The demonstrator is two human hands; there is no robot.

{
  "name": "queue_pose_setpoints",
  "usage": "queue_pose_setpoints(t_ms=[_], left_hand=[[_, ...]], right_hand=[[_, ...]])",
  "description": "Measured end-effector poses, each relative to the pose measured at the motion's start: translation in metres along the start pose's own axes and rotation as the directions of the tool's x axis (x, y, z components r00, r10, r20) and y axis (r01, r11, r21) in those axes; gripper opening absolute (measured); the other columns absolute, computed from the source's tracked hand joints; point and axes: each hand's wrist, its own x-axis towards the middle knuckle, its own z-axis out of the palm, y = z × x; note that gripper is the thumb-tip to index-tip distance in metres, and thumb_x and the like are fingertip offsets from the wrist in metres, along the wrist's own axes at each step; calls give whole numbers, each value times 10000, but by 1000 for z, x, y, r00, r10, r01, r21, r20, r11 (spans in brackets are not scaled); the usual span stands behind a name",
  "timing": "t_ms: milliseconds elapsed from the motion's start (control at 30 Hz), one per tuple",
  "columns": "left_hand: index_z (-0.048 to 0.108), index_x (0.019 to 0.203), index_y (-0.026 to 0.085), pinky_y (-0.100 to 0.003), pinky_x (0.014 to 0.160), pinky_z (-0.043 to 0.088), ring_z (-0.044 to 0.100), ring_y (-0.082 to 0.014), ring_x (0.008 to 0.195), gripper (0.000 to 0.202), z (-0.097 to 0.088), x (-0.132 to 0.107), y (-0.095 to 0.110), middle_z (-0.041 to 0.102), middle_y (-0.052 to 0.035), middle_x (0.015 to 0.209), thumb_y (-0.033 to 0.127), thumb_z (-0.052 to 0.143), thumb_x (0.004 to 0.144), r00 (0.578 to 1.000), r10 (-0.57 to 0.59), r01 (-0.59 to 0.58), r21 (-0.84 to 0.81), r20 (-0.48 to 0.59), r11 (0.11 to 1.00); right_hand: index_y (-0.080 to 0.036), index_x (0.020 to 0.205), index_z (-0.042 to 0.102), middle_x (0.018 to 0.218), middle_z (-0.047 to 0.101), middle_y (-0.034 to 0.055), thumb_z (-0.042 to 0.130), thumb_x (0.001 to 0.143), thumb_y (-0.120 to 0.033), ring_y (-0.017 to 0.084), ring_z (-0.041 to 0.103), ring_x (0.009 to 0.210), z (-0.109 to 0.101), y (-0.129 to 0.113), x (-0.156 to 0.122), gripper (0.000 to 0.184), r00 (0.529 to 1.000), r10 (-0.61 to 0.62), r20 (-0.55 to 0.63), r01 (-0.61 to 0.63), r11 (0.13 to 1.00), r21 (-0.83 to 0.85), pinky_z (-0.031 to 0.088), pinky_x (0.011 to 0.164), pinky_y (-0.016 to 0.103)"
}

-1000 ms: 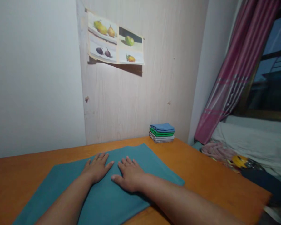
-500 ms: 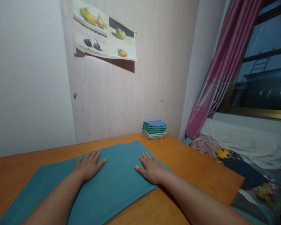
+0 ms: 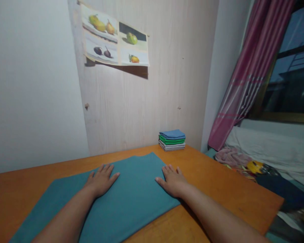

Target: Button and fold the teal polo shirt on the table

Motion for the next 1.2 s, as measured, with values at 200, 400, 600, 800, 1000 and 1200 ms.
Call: queue_pose_setpoints(t_ms=[200, 400, 600, 800, 1000, 1200], left_hand=[[322, 1563, 179, -594, 1192, 181, 157, -320, 1527, 841, -3, -5, 2, 236, -94, 1639, 697, 246, 905, 1000, -5, 5, 9, 5, 1000], [303, 1570, 180, -594, 1197, 171, 145, -315, 1530, 844, -5, -6, 2, 225, -80, 1645, 698, 233, 908, 1000, -9, 9, 16, 22, 1000], [315, 1567, 181, -597, 1191, 182, 157, -326, 1527, 853, -2, -3, -2, 236, -85, 1642, 711, 233, 904, 1000, -4, 4, 19, 6, 1000], [324, 1563, 189, -587, 1196, 170, 149, -318, 1530, 853, -4, -6, 1, 238, -90, 1643, 723, 231, 905, 1000, -4, 5, -6, 12, 1000], [373, 1537, 171, -576, 1190, 189, 197, -341, 1516, 837, -6, -13, 4, 284, -124, 1628, 716, 286, 908, 999, 8, -10, -54, -38, 998], [426, 1489, 132, -403, 1212, 221, 328, -277, 1475, 765, -15, -22, 8, 394, -152, 1578, 655, 330, 939, 989, 23, -32, -59, -146, 998]], right_hand=[[-74, 1587, 208, 1658, 135, 151, 187, 941, -717, 291, 51, 1540, -1, -10, -3, 912, 988, -122, -100, 126, 991, 38, 16, 1225, 481], [-47, 1575, 237, 1645, 162, 183, 211, 934, -724, 310, 78, 1536, 0, -13, -4, 933, 995, -97, -11, 97, 994, 47, 31, 1223, 488], [-37, 1572, 240, 1645, 154, 191, 222, 922, -740, 324, 80, 1534, 0, -9, 2, 958, 994, -111, -8, 111, 993, 44, 39, 1225, 484], [-26, 1577, 210, 1650, 123, 186, 212, 905, -768, 322, 52, 1536, 4, -13, 0, 1000, 988, -146, -53, 147, 989, 10, 26, 1228, 475], [-45, 1575, 234, 1646, 155, 171, 199, 880, -803, 316, 75, 1536, 15, -14, 0, 1029, 979, -203, 32, 203, 979, 3, 52, 1230, 497], [-44, 1560, 286, 1638, 202, 168, 225, 873, -801, 326, 122, 1528, 28, -9, 9, 1025, 980, -200, -14, 200, 979, -40, 92, 1230, 507]])
